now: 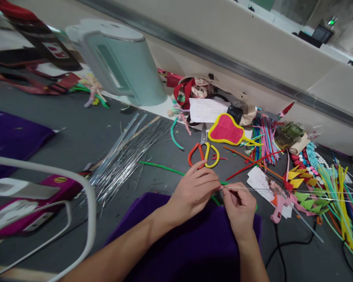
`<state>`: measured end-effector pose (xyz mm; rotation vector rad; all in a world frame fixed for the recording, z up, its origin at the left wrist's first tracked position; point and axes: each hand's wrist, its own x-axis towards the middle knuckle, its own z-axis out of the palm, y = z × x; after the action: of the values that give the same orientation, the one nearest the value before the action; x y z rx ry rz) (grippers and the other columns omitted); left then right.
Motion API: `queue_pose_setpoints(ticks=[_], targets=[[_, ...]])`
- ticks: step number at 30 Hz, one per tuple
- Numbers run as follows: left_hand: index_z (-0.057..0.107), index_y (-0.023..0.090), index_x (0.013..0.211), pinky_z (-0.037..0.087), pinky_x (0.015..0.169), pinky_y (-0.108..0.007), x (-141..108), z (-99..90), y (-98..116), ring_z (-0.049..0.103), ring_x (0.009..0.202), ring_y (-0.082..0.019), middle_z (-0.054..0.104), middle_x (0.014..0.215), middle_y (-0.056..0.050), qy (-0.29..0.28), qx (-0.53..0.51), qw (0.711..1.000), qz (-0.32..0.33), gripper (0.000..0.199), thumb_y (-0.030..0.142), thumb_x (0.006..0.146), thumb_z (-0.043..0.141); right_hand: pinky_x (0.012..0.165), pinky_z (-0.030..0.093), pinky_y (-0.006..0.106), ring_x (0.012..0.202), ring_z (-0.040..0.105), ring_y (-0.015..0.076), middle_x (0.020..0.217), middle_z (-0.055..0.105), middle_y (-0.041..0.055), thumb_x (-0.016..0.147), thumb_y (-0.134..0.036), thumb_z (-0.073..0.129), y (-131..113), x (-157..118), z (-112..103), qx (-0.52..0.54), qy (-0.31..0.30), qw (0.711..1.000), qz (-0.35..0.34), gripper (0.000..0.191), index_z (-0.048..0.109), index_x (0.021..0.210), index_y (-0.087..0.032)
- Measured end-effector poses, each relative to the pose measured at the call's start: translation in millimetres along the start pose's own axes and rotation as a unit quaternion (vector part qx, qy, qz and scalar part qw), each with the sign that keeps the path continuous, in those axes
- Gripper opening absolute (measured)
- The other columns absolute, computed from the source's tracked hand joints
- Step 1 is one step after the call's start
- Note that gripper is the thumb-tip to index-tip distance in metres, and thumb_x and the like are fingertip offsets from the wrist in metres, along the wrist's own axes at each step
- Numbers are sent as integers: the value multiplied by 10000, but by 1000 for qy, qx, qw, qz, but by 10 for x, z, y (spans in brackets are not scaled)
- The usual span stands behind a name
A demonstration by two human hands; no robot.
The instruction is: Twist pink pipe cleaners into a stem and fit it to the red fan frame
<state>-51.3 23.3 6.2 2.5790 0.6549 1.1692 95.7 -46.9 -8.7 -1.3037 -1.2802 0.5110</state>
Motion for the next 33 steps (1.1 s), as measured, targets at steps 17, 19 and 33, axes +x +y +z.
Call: queue_pose_setpoints(ticks=[17,19,33], targets=[[640,139,728,427,686,-245,73,-167,-198,548,705,-134,602,686,-24,-207,-426,871,-135,264,372,840,586,562,437,237,637,559,129,690,611,5,790,-120,615,-84,-27,-44,7,-89,996,-21,91,660,759,-193],[632,138,729,427,668,-240,76,-164,-184,547,695,-131,595,690,-17,-208,-414,873,-154,234,345,833,595,550,427,230,619,549,124,676,600,0,788,-129,616,-83,-33,-33,0,-75,997,-13,86,649,737,-190],[585,192,780,340,1040,-461,9,49,-6,570,802,-152,631,762,-9,-7,29,1000,-4,116,197,863,504,536,474,213,614,576,120,701,612,16,820,-220,595,-40,-36,56,7,10,998,57,89,634,765,-163]])
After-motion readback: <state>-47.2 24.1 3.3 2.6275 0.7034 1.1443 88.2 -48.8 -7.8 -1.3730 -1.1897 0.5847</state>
